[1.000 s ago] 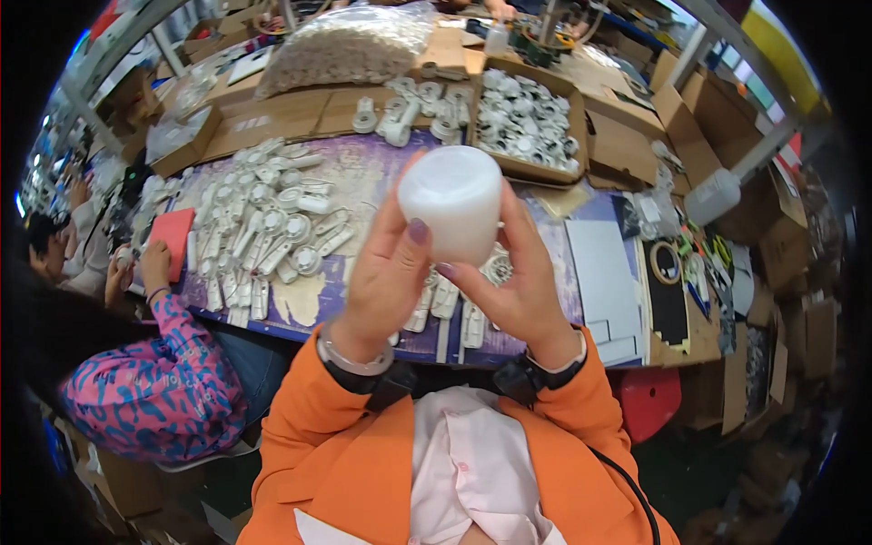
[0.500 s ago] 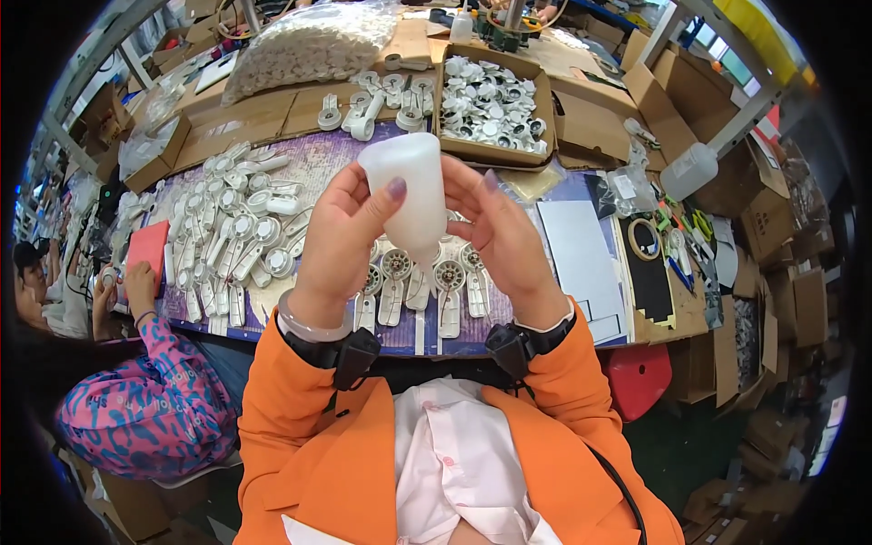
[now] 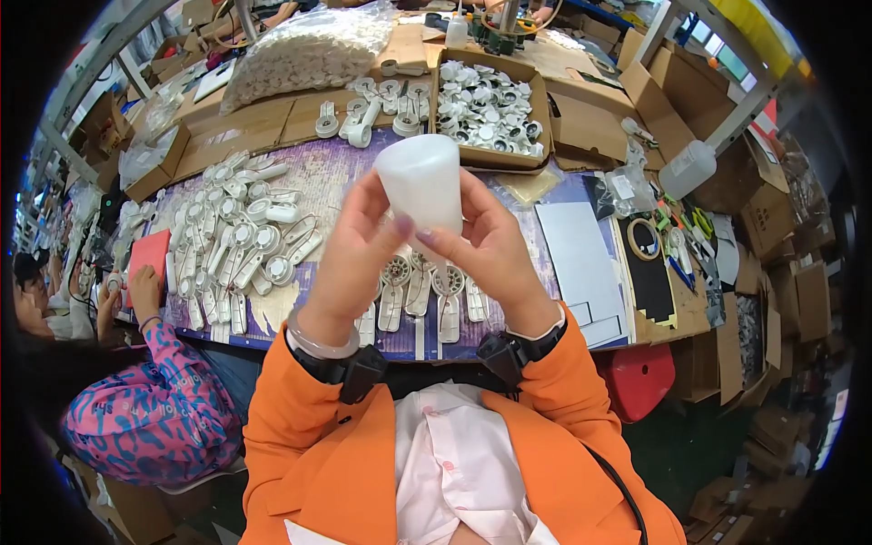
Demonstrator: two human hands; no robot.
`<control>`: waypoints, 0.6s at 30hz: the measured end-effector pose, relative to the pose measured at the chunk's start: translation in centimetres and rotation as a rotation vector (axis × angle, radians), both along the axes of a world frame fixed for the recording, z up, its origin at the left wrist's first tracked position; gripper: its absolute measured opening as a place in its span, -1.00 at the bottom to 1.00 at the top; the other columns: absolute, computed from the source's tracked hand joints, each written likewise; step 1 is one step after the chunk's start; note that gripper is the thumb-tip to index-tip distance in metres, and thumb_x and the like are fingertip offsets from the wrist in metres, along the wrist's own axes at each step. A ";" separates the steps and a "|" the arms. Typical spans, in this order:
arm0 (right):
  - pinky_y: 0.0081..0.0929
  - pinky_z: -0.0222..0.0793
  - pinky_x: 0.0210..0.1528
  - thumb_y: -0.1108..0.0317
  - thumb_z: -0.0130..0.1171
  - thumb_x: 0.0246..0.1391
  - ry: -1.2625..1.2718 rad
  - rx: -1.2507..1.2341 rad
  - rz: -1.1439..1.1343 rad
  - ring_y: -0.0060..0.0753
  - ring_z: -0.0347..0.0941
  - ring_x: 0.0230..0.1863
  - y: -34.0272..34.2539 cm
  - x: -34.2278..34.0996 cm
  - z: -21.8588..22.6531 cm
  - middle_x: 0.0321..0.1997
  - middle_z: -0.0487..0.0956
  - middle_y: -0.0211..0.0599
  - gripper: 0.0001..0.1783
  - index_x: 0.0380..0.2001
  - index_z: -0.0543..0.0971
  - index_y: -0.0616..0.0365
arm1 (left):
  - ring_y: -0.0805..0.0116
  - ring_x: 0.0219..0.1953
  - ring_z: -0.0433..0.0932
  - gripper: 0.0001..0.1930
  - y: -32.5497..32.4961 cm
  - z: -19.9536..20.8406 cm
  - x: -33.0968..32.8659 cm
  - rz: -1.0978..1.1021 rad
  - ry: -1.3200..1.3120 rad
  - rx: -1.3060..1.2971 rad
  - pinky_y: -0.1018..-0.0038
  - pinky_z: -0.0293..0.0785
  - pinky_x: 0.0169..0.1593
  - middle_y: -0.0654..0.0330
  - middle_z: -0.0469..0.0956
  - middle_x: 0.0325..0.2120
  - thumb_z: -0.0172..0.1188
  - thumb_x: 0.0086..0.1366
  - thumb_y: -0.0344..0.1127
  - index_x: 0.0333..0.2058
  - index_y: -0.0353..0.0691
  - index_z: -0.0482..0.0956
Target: Assembling small plastic components at a manufacturing workstation.
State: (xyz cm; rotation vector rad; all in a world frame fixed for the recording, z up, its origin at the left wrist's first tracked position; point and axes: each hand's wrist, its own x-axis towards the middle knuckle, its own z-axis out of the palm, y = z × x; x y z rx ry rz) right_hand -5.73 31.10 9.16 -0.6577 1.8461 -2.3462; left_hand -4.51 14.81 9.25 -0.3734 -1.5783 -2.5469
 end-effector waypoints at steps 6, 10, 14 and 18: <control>-0.29 0.10 0.38 0.38 0.26 0.10 0.540 0.413 -0.165 -0.23 0.16 0.41 1.8 1.3 2.1 0.40 0.24 -0.04 -0.18 0.38 0.14 0.26 | 0.28 0.05 0.51 -0.32 -1.6 -0.5 0.6 -0.062 0.011 -0.111 0.32 0.46 0.11 0.07 0.49 0.05 0.33 0.25 -0.21 0.24 -0.34 0.23; -0.24 -0.05 0.44 0.33 0.21 0.11 0.607 0.294 -0.413 -0.12 0.07 0.46 3.3 1.7 2.8 0.45 0.15 0.04 -0.15 0.39 0.08 0.30 | 0.24 0.08 0.50 -0.30 -4.1 -0.6 0.1 0.087 0.107 0.205 0.29 0.45 0.13 0.04 0.45 0.09 0.26 0.30 -0.19 0.29 -0.30 0.14; -0.17 -0.07 0.46 0.20 0.23 0.10 0.636 0.242 -0.672 0.04 0.00 0.48 0.7 2.5 1.5 0.47 0.06 0.14 -0.07 0.39 0.02 0.36 | 0.21 0.11 0.46 -0.37 -3.9 -0.2 0.2 0.294 -0.073 0.432 0.25 0.43 0.16 0.06 0.43 0.10 0.19 0.35 -0.18 0.28 -0.28 0.17; -0.09 -0.09 0.46 0.20 0.25 0.08 0.855 0.640 -0.168 0.16 -0.01 0.47 -2.5 3.9 -0.5 0.49 0.00 0.19 -0.06 0.38 0.03 0.39 | 0.20 0.15 0.43 -0.40 -0.8 -2.2 1.2 0.158 -0.112 0.205 0.23 0.40 0.19 0.07 0.42 0.11 0.11 0.40 -0.13 0.29 -0.25 0.17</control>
